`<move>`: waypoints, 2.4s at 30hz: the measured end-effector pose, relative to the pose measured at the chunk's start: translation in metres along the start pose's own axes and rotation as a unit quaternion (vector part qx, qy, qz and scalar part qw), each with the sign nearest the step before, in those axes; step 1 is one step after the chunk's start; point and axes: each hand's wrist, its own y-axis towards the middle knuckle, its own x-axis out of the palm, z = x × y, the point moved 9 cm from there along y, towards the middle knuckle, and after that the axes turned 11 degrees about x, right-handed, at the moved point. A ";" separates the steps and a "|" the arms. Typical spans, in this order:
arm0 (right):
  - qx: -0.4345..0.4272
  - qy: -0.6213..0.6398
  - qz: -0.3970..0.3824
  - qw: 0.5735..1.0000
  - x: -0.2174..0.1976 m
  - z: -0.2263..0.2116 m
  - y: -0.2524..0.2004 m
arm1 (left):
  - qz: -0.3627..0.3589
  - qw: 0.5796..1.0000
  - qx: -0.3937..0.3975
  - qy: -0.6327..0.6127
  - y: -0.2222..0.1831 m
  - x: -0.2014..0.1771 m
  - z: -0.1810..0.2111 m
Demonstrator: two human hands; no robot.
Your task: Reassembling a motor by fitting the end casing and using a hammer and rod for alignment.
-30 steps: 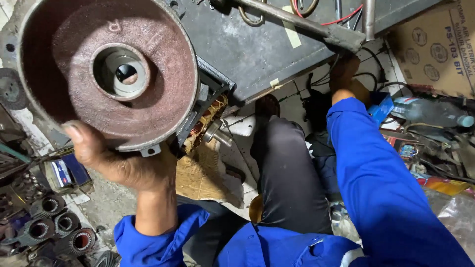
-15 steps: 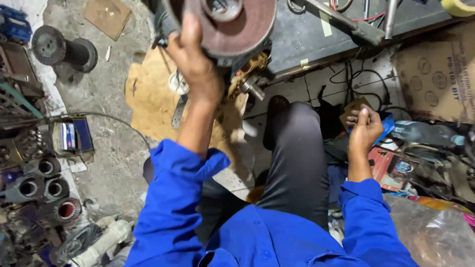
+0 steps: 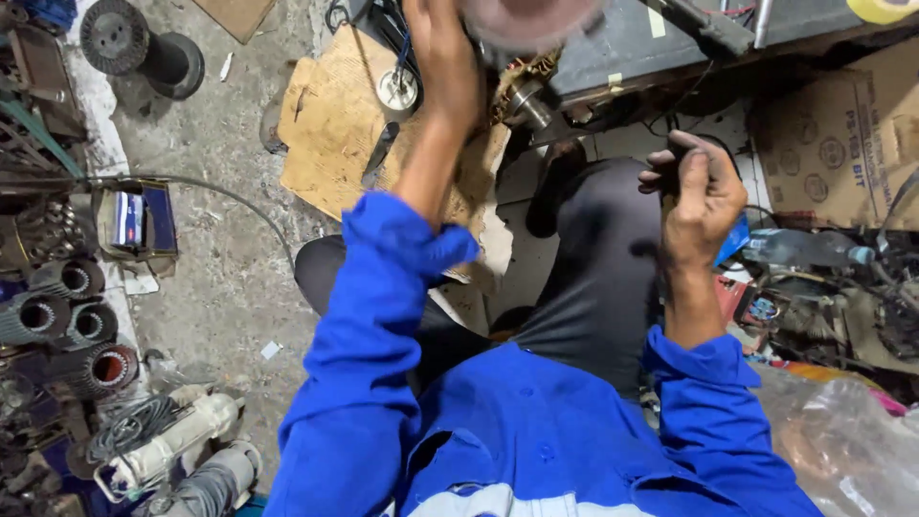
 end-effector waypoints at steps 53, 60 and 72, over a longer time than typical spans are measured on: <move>0.282 0.064 0.033 0.957 0.078 0.090 0.085 | 0.130 0.823 -0.458 -0.311 -0.211 0.031 -0.012; 0.247 -0.011 -0.023 0.969 0.108 0.040 0.078 | 0.121 0.811 -0.478 -0.314 -0.187 0.031 -0.008; 0.250 0.010 0.014 0.968 0.118 0.036 0.085 | 0.108 0.835 -0.458 -0.286 -0.174 0.035 -0.003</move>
